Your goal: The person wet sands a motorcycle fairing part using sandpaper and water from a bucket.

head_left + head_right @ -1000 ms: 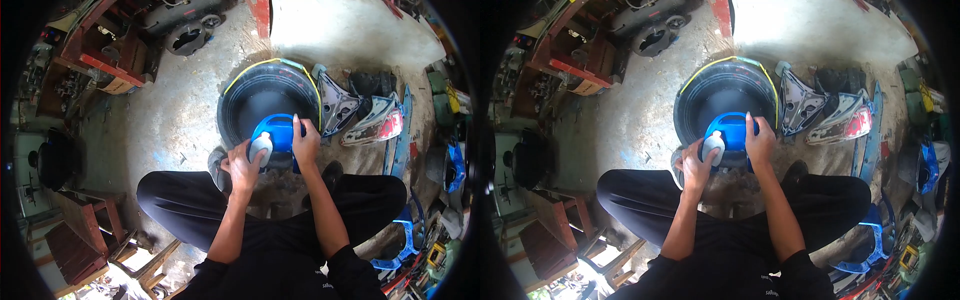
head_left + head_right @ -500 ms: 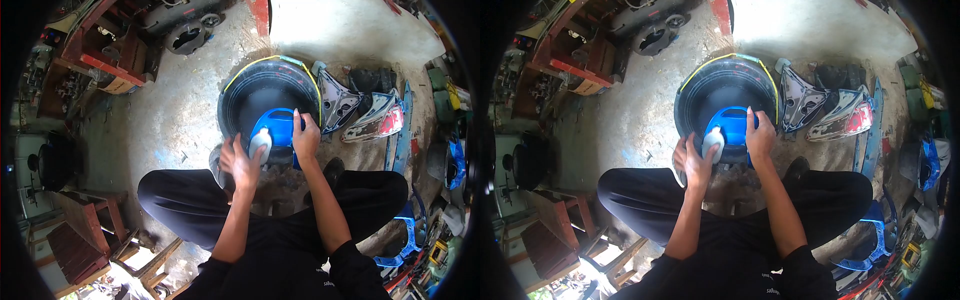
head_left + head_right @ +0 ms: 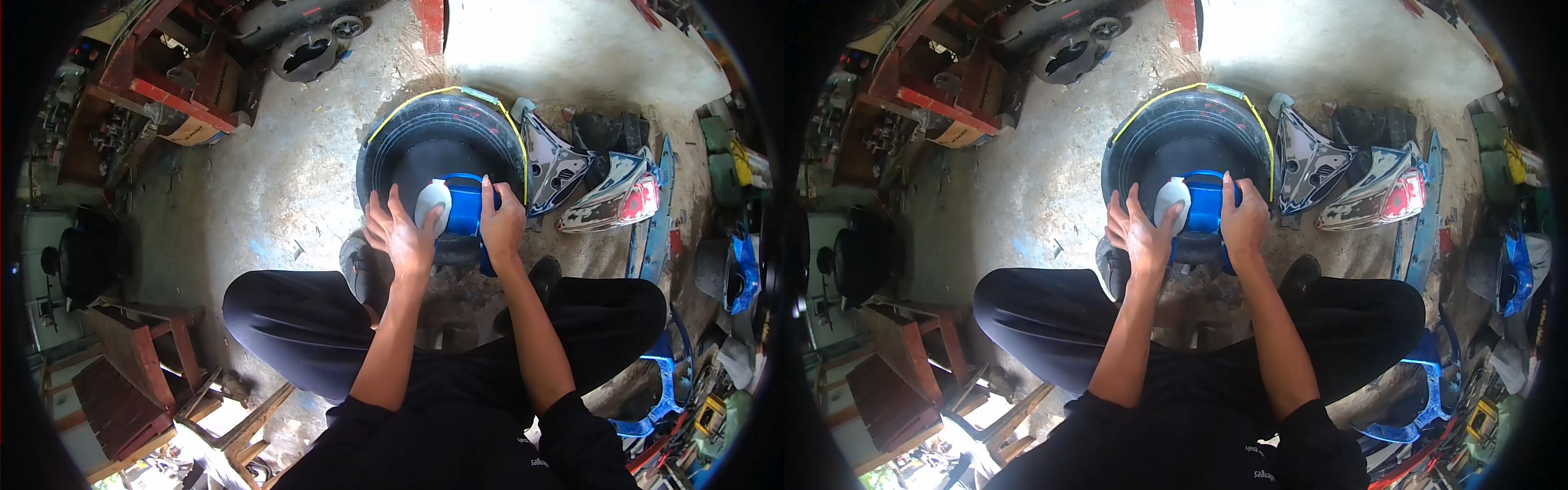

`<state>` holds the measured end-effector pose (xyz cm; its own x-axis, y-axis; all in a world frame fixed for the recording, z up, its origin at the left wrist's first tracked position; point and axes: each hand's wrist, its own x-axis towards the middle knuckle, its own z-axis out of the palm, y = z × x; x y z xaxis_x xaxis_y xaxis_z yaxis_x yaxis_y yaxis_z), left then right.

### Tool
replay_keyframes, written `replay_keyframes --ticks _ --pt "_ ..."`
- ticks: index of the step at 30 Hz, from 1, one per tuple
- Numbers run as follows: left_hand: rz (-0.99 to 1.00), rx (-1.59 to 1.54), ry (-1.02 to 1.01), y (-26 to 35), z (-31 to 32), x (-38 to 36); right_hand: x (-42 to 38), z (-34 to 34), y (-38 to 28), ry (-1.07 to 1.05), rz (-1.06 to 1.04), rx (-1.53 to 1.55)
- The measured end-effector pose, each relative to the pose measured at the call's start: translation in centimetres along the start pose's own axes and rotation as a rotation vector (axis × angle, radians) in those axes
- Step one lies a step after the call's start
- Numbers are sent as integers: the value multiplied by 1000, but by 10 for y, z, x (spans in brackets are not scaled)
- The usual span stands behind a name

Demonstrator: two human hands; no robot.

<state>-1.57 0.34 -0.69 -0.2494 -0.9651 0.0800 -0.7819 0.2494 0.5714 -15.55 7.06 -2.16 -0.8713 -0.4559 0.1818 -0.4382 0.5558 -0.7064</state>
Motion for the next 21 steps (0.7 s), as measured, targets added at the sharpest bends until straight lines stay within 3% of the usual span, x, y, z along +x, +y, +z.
replay_keyframes --ticks 5,10,12,17,21 --pt "27 50 -23 -42 -21 -45 1 0 -3 0 -7 -4" --pt "-60 20 -36 -5 -12 -14 -1 1 -4 44 -32 17" --pt "2 -1 -14 3 1 -1 0 -2 -1 -34 16 -15" --pt "9 52 -34 -40 -22 -50 2 0 -4 16 -22 -2" --pt "-68 18 -43 -9 -15 -22 -2 0 -5 44 -47 13"
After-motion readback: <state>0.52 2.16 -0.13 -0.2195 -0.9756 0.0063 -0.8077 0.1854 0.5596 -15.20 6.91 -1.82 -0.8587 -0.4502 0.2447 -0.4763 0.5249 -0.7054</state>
